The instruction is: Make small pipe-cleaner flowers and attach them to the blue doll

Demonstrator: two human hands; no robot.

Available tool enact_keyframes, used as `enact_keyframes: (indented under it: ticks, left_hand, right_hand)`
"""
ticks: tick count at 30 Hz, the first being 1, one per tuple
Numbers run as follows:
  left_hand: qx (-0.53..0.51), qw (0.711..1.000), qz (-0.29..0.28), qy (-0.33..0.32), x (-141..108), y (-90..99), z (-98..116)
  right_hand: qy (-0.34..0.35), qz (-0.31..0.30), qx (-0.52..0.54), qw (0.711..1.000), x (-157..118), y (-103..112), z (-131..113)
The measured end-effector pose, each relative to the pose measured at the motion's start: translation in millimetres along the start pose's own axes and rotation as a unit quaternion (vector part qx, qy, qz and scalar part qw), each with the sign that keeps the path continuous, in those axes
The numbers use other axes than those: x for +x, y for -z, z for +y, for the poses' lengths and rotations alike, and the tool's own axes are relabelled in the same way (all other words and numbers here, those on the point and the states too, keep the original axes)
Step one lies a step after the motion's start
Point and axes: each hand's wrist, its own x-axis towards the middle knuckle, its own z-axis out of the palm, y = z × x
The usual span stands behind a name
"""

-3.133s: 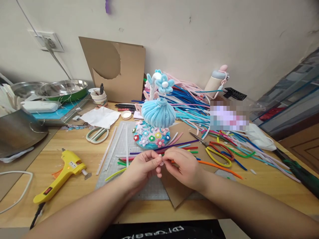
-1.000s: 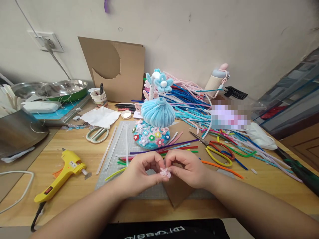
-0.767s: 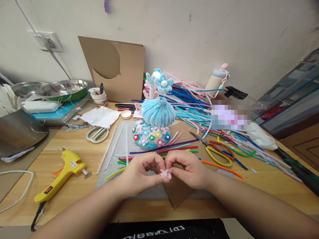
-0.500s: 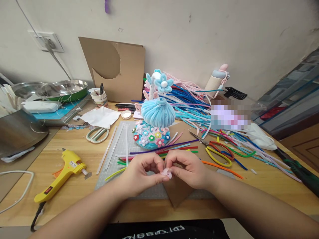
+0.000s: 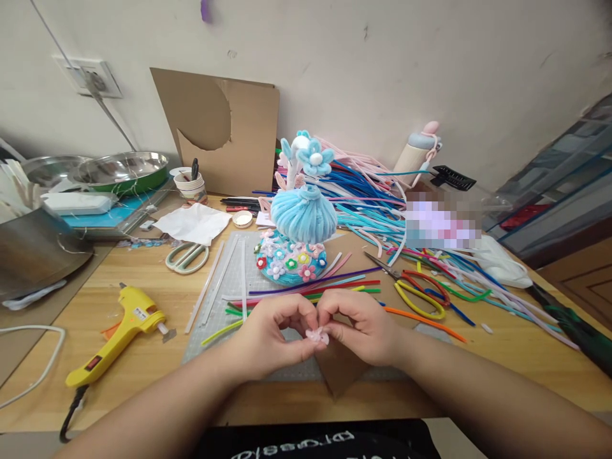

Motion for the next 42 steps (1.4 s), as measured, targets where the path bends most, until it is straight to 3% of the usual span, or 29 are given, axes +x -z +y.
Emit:
enact_keyframes:
  ticks: [6,10,15,20,23,28,36,42]
  left_hand:
    - [0.001,1.000,0.008,-0.005,-1.3,-1.4,-2.0]
    - [-0.079,0.997,0.020,0.017,-0.2,-3.4,-2.1]
    - [-0.223,0.971,0.035,0.080,7.3,-3.2,-4.6]
    - [-0.239,0.960,0.073,0.123,9.5,-1.4,-10.0]
    - [-0.246,0.956,0.089,0.137,8.4,-2.1,-12.2]
    - [-0.281,0.943,0.093,0.149,8.0,-3.8,-13.0]
    - [-0.244,0.953,0.098,0.150,8.4,-1.3,-11.6]
    - [-0.169,0.965,0.127,0.158,9.6,-2.4,-6.1]
  right_hand:
    - [0.006,-0.004,0.012,1.000,-1.2,-0.9,-1.8]
    - [0.024,0.029,-0.007,0.999,-1.0,-1.5,-1.2]
    - [0.098,0.102,-0.115,0.983,-2.8,-3.9,1.7]
    - [0.143,0.083,-0.202,0.965,-4.3,-5.0,5.8]
    - [0.150,0.077,-0.208,0.963,-4.1,-6.1,6.3]
    - [0.111,0.119,-0.195,0.967,-4.1,-9.6,4.7]
    - [0.148,0.081,-0.241,0.956,-2.7,-6.4,4.0]
    - [0.126,0.045,-0.332,0.934,3.3,-3.1,-2.4]
